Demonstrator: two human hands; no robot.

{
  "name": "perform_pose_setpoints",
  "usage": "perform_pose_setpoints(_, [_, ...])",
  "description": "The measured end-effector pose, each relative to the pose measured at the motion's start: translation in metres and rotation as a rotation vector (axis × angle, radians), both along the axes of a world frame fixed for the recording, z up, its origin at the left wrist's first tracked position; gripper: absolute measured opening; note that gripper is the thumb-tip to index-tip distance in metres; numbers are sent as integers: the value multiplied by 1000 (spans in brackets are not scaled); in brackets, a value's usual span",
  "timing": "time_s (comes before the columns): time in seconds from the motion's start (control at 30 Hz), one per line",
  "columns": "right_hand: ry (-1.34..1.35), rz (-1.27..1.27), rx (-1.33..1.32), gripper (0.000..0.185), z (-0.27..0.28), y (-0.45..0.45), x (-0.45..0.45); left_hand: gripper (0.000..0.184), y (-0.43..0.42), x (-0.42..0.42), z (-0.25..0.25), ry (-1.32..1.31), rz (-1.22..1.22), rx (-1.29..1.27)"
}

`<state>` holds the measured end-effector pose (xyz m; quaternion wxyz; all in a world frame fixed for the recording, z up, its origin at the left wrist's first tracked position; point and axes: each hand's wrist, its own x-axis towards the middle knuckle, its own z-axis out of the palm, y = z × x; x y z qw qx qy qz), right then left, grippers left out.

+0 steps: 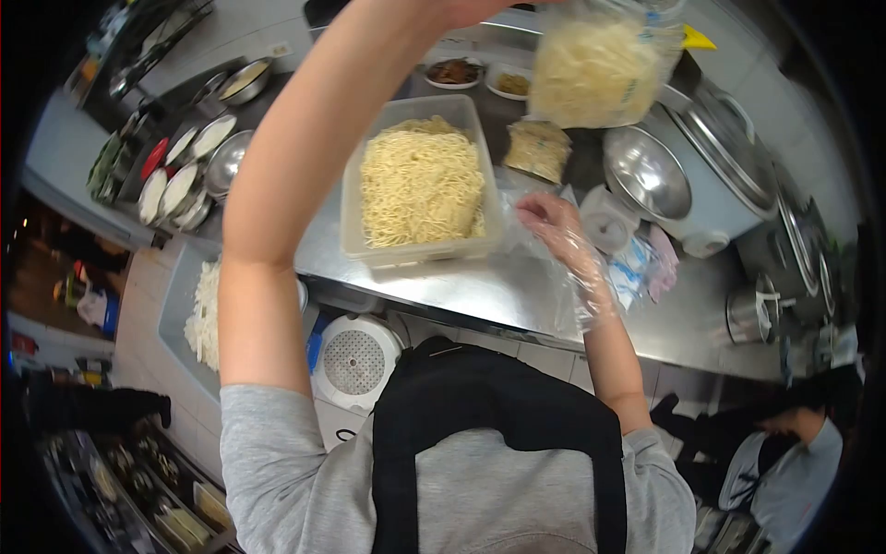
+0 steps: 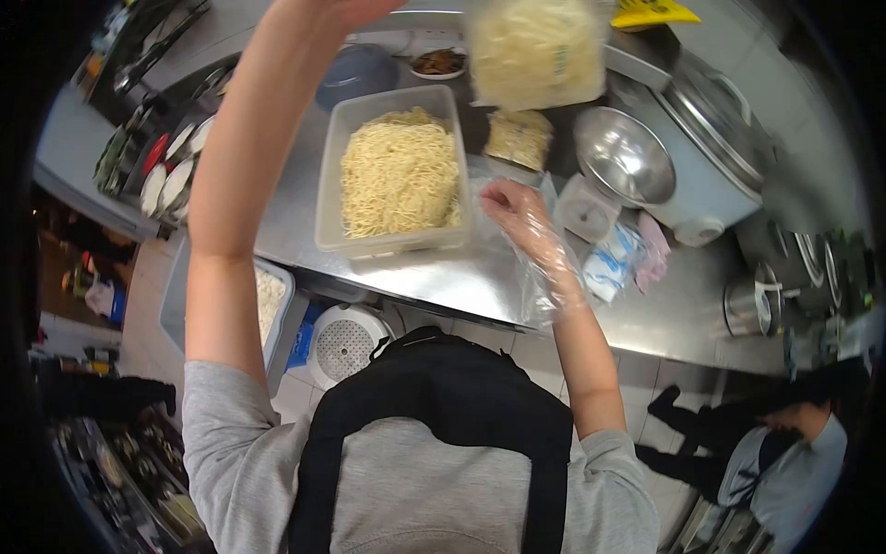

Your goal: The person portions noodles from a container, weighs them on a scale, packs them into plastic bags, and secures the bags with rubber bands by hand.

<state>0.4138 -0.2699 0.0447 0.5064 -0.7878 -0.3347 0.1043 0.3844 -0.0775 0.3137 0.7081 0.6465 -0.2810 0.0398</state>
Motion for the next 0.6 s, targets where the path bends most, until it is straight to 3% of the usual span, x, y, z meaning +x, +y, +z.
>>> perform_pose_setpoints(0.03, [-159, 39, -37, 21, 0, 21, 6, 64, 27, 4, -4, 0, 68, 43])
perform_pose_setpoints(0.1, [-127, 100, -102, 26, -1, 64, 20, 67, 55, -28, -13, 53, 103, 64])
perform_pose_setpoints(0.17, [-900, 78, -83, 31, -39, 110, 47, 64, 92, -49, -35, 162, 75, 94])
perform_pose_setpoints(0.2, [-905, 96, -72, 31, -50, 130, 59, 60, 95, -60, -57, 5, 357, 226])
perform_pose_setpoints(0.3, [-904, 282, -267, 33, -53, 174, 86, 62, 116, -103, -76, 197, 521, 249])
perform_pose_setpoints(0.37, [-568, 306, -457, 32, -10, 188, 91, 60, 140, -117, -95, 226, 552, 182])
perform_pose_setpoints(0.43, [-88, 258, -474, 30, 57, 191, 76, 57, 157, -128, -108, 255, 574, 112])
perform_pose_setpoints(0.5, [-260, 324, -403, 29, 96, 189, 82, 56, 165, -136, -119, 338, 574, 24])
perform_pose_setpoints(0.6, [-379, 194, -260, 31, 161, 184, 65, 54, 169, -137, -141, 396, 546, -15])
